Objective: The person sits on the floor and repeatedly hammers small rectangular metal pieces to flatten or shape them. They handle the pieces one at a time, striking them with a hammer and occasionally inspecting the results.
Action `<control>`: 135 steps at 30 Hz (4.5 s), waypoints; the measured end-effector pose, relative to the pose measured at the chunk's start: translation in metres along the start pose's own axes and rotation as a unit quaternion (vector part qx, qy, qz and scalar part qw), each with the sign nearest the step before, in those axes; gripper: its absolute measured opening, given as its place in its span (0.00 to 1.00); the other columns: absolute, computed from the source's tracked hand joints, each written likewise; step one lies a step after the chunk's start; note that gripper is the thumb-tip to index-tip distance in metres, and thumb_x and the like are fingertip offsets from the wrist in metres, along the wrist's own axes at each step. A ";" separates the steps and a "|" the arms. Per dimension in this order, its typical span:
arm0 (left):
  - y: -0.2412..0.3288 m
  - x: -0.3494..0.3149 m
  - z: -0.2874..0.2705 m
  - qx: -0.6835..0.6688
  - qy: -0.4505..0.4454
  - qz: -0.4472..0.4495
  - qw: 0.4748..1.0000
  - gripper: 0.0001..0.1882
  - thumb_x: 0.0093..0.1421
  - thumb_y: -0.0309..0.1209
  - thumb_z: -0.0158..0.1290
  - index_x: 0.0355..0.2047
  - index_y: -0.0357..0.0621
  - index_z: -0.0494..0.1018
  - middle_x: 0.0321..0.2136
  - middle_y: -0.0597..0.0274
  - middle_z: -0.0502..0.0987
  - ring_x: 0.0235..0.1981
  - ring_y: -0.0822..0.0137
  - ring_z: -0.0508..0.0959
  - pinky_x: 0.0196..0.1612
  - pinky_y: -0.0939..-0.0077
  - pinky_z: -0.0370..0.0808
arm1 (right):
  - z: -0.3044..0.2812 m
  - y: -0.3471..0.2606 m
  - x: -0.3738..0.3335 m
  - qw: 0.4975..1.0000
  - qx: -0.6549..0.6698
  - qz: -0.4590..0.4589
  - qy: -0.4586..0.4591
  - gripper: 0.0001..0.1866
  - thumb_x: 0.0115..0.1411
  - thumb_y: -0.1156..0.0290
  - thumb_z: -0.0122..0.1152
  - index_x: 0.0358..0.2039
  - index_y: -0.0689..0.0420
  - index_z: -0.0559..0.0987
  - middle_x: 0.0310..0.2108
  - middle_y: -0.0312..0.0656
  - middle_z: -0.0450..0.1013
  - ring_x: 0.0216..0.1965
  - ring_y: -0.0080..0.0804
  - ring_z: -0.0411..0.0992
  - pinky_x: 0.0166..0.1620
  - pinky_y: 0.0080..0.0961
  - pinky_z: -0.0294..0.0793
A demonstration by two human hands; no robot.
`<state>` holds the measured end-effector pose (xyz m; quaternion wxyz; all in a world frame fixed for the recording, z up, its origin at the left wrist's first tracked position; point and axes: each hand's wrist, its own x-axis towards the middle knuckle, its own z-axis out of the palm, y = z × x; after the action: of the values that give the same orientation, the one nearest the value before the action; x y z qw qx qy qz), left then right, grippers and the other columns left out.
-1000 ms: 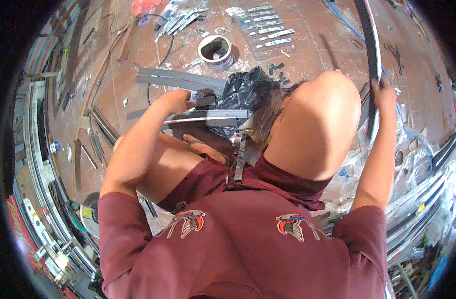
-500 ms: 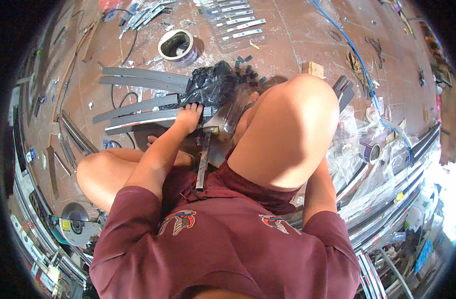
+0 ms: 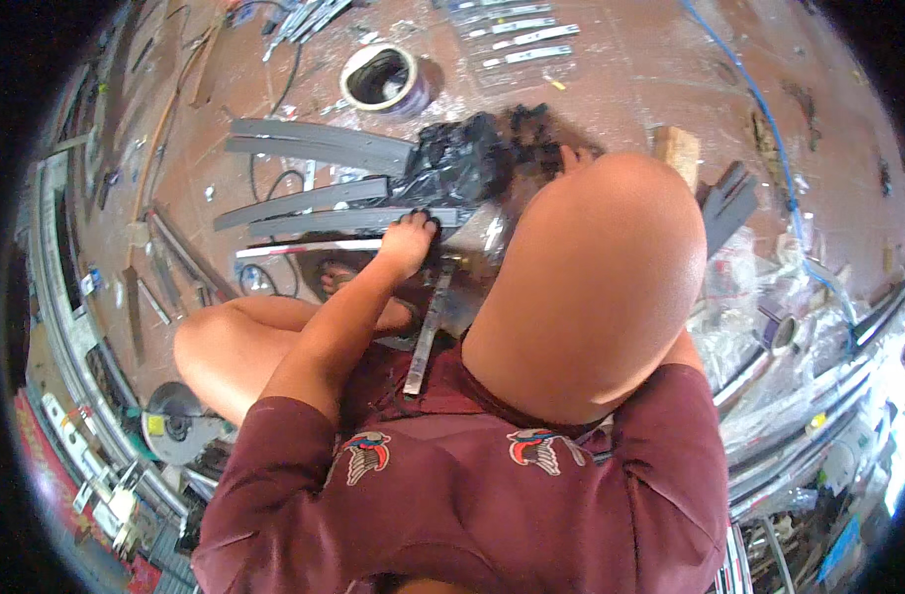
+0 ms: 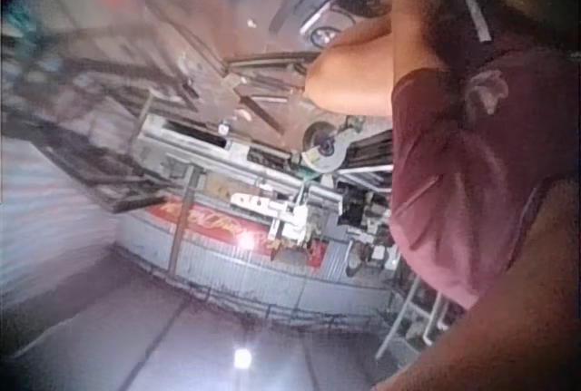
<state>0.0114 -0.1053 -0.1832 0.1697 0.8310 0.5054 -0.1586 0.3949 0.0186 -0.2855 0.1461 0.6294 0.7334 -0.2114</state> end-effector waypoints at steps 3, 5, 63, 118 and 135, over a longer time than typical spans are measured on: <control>-0.011 -0.002 -0.046 -0.080 -0.029 -0.034 0.996 0.14 0.55 0.31 0.57 0.42 0.44 0.72 0.38 0.50 0.79 0.42 0.47 0.81 0.42 0.52 0.78 | 0.014 0.004 0.020 0.998 -0.049 0.015 -0.029 0.20 0.58 0.58 0.67 0.47 0.57 0.81 0.37 0.45 0.80 0.37 0.33 0.78 0.39 0.35 0.76; -0.030 -0.002 -0.071 -0.130 0.003 -0.060 0.990 0.17 0.53 0.32 0.61 0.42 0.44 0.70 0.33 0.48 0.81 0.36 0.44 0.82 0.38 0.49 0.78 | 0.017 0.003 0.028 0.997 -0.068 0.011 -0.035 0.20 0.58 0.58 0.67 0.47 0.56 0.81 0.37 0.45 0.80 0.36 0.33 0.78 0.39 0.35 0.76; -0.047 -0.078 -0.336 -0.497 0.459 0.056 0.734 0.21 0.53 0.39 0.69 0.43 0.43 0.78 0.24 0.62 0.75 0.27 0.69 0.74 0.34 0.73 0.74 | -0.432 -0.280 -0.161 0.756 0.239 -0.531 0.299 0.09 0.60 0.77 0.66 0.41 0.61 0.84 0.41 0.44 0.80 0.43 0.31 0.78 0.44 0.25 0.77; -0.148 -0.069 -0.333 -0.412 0.552 -0.082 0.720 0.13 0.59 0.31 0.64 0.42 0.39 0.80 0.32 0.56 0.84 0.31 0.68 0.81 0.37 0.72 0.76 | -0.224 -0.271 -0.237 0.811 0.471 -0.001 -0.347 0.20 0.60 0.73 0.61 0.54 0.60 0.78 0.38 0.36 0.77 0.38 0.23 0.73 0.38 0.21 0.73; -0.176 -0.053 -0.308 -0.376 0.515 -0.089 0.765 0.23 0.59 0.45 0.64 0.47 0.42 0.79 0.35 0.56 0.84 0.37 0.66 0.83 0.42 0.71 0.78 | -0.306 -0.264 -0.290 0.822 0.551 0.059 -0.132 0.06 0.68 0.69 0.58 0.42 0.55 0.75 0.18 0.31 0.66 0.13 0.18 0.61 0.15 0.19 0.59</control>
<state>-0.1407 0.0656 0.0929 0.1674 0.6091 0.6075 0.4816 0.1984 -0.1109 0.1525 -0.1171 0.6133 0.4297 -0.6523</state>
